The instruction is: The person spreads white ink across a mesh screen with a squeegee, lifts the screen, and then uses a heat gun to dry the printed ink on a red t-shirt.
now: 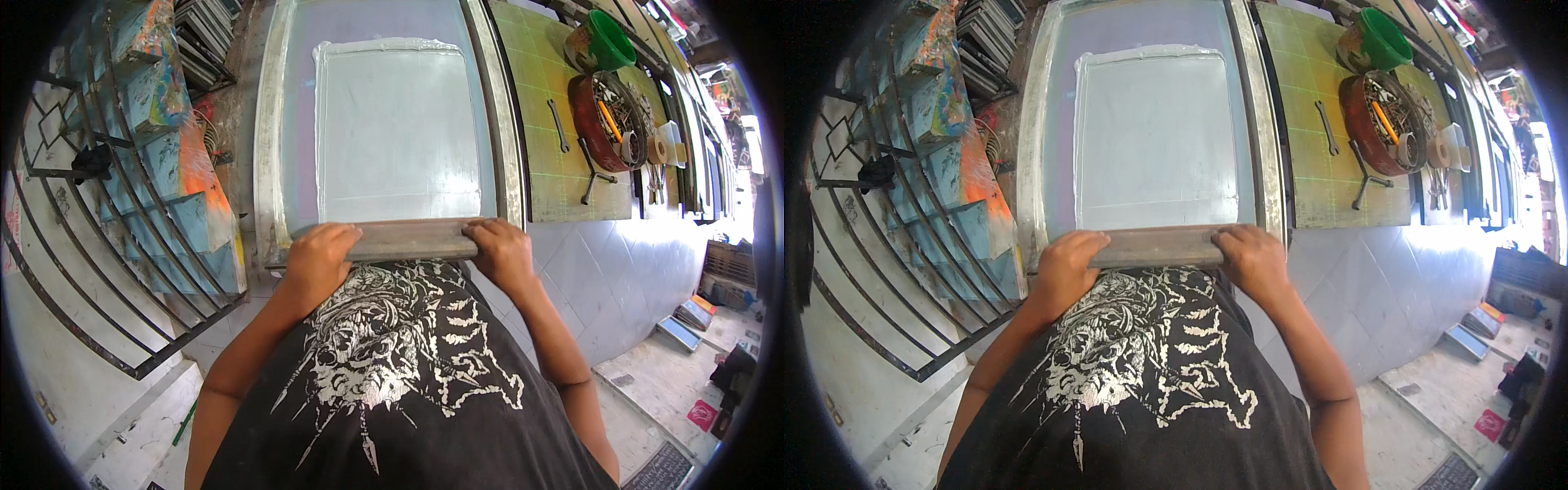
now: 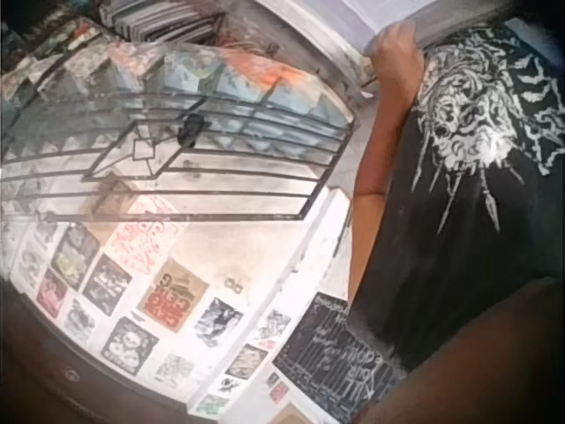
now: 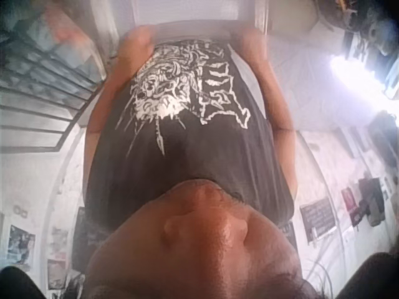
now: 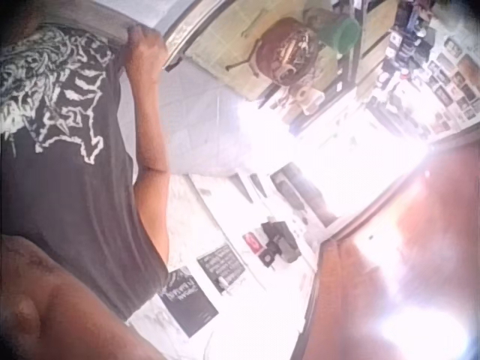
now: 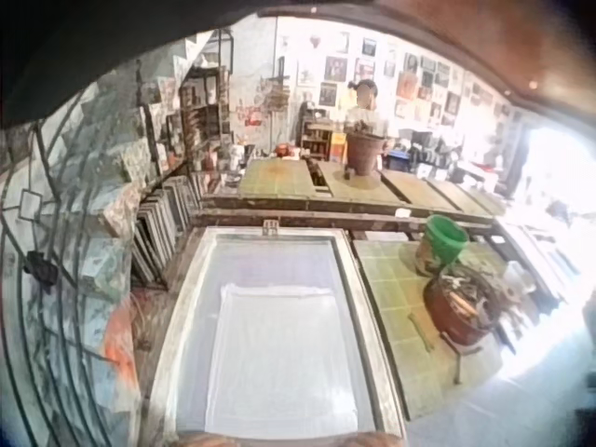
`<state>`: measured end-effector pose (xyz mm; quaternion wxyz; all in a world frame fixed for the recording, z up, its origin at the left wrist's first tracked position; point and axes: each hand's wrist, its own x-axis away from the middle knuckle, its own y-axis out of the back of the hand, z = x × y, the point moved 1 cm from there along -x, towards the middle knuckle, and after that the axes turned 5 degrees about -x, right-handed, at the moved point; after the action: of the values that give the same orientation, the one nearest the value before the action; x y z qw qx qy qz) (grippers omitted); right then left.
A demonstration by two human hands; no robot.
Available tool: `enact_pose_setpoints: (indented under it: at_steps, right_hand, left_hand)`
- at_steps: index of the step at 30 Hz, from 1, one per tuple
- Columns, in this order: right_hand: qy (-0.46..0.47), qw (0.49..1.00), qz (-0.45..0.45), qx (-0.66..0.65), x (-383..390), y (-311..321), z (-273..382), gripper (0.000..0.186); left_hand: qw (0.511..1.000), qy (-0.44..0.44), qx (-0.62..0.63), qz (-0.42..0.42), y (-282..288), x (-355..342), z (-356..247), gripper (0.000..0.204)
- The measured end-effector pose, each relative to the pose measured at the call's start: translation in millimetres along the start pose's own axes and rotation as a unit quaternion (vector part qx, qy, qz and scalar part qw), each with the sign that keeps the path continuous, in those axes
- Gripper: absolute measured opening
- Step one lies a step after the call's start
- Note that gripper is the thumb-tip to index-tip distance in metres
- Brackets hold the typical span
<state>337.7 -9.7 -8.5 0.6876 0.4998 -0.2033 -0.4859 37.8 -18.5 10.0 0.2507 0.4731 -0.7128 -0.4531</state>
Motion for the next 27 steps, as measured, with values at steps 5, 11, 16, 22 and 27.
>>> enact_pose_setpoints:
  at_steps: [5, 11, 16, 22, 27]
  right_hand:
    - [0.024, 0.999, -0.039, 0.008, -16, -17, -19, 0.029]
    - [0.035, 0.999, -0.015, 0.019, -104, -19, -72, 0.039]
    - [0.033, 0.998, -0.033, 0.033, -186, -22, -113, 0.036]
    - [0.029, 0.997, -0.025, 0.065, -264, -22, -152, 0.030]
    - [-0.013, 0.997, 0.068, 0.043, -321, 16, -157, 0.041]
  left_hand:
    - [0.998, -0.029, -0.035, -0.044, -14, -21, 17, 0.040]
    - [0.997, -0.026, -0.039, -0.055, -11, -103, 70, 0.047]
    - [0.994, -0.024, -0.089, -0.051, 0, -184, 114, 0.042]
    - [0.990, -0.034, -0.123, -0.065, 19, -261, 152, 0.030]
    - [0.997, 0.023, -0.073, 0.030, 62, -305, 155, 0.029]
